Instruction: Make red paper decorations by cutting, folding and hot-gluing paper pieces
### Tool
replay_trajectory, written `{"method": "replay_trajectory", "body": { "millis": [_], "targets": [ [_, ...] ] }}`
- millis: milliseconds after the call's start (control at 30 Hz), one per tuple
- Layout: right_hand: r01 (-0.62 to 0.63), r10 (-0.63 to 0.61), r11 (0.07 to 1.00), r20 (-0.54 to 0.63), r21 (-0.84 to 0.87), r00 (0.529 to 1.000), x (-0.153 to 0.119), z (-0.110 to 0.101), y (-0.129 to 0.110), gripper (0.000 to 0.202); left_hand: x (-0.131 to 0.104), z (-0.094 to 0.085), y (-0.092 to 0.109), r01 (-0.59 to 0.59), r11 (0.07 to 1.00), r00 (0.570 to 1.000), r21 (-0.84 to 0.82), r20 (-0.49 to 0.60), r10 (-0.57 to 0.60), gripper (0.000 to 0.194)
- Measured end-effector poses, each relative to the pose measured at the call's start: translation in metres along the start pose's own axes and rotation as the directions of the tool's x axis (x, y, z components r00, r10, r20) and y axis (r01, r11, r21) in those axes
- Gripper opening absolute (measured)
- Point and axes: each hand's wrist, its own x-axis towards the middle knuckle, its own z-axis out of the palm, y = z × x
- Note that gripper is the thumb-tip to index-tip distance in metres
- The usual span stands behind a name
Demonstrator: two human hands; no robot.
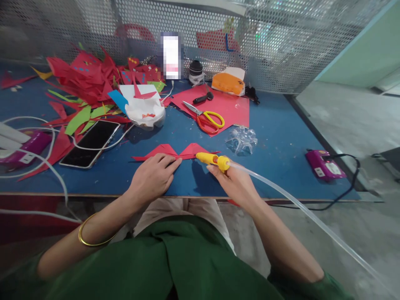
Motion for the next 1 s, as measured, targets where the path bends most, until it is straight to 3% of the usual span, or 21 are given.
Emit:
{"method": "replay_trajectory", "body": {
  "millis": [367,533,700,867,1000],
  "targets": [
    [-0.077,0.081,0.979,0.015,-0.19,0.997,0.043,-0.032,-0.002,0.054,0.002,0.0,-0.002,-0.014,1.0,1.0,0.003,0.015,0.014,0.036],
    [-0.026,0.024,0.988,-0.016,-0.152,1.0,0.039,-0.028,0.005,0.055,0.001,-0.001,-0.003,-0.027,1.0,1.0,-0.001,0.008,0.027,0.035],
    [-0.074,0.07,0.99,-0.034,-0.116,0.997,0.034,-0.029,0.015,0.055,0.003,-0.005,-0.006,-0.053,0.998,0.999,-0.018,0.006,0.053,0.03],
    [-0.102,0.102,0.994,0.009,-0.039,0.995,0.038,-0.04,0.019,0.054,0.022,-0.01,-0.001,0.037,0.992,0.999,-0.121,-0.023,-0.04,0.021],
    [-0.099,0.1,0.995,0.053,-0.024,0.994,0.04,-0.043,0.023,0.054,0.045,-0.011,0.011,0.081,0.986,0.997,-0.147,0.024,-0.078,0.02]
  ]
}}
